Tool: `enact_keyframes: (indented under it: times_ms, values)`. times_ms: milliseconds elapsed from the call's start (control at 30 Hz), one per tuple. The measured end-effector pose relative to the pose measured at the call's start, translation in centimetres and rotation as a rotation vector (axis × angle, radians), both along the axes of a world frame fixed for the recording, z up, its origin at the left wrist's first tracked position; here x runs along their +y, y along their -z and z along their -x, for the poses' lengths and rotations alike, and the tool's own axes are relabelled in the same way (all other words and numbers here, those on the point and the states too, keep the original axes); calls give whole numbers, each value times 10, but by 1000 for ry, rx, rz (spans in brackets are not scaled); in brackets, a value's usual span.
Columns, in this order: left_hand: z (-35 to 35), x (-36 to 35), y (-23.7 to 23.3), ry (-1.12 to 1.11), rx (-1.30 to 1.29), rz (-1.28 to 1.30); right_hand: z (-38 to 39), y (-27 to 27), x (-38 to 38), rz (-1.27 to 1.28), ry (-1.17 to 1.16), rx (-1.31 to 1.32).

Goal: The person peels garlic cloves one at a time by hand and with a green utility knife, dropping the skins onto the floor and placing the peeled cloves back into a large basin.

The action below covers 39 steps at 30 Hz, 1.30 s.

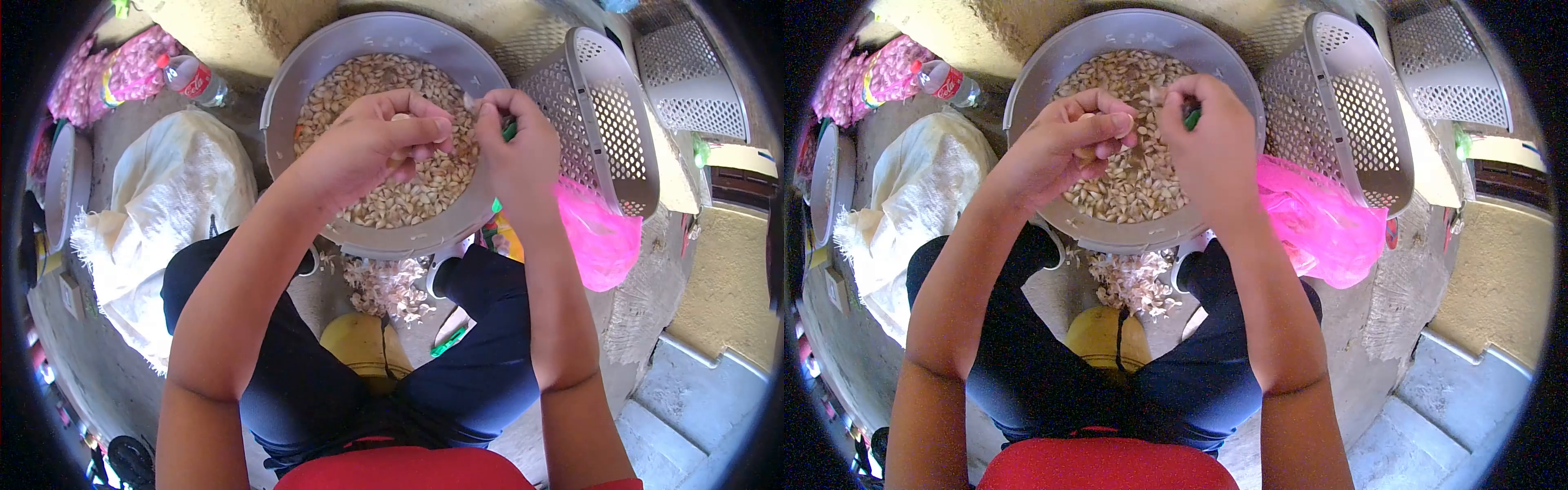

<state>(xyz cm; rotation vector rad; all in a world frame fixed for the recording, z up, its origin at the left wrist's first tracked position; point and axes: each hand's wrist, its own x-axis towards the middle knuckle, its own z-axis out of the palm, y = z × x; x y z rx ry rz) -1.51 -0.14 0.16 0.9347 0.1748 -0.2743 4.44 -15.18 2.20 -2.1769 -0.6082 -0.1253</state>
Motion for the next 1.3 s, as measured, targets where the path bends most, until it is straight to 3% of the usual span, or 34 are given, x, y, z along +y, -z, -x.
enact_keyframes:
  times_ms: [133,367,533,633,733,1033,1233,1300]
  values:
    - [-2,6,-1,-92,17,-47,0,-7,-6,-35,-3,204]
    - [-8,26,7,-220,32,-28,46,15,-16,411,-803,502]
    - [-8,24,3,-176,31,-58,84,78,-28,791,-955,630]
    - [-7,23,3,-144,10,-87,88,102,-33,910,-935,717]
    - [-6,20,0,-117,-3,-121,95,142,-43,947,-933,613]
    - [1,20,0,-66,-58,-256,129,194,-51,1065,-869,688]
    - [3,17,-2,-32,-107,-361,148,258,-73,805,-488,664]
    - [3,17,0,14,-136,-389,157,259,-79,877,-354,628]
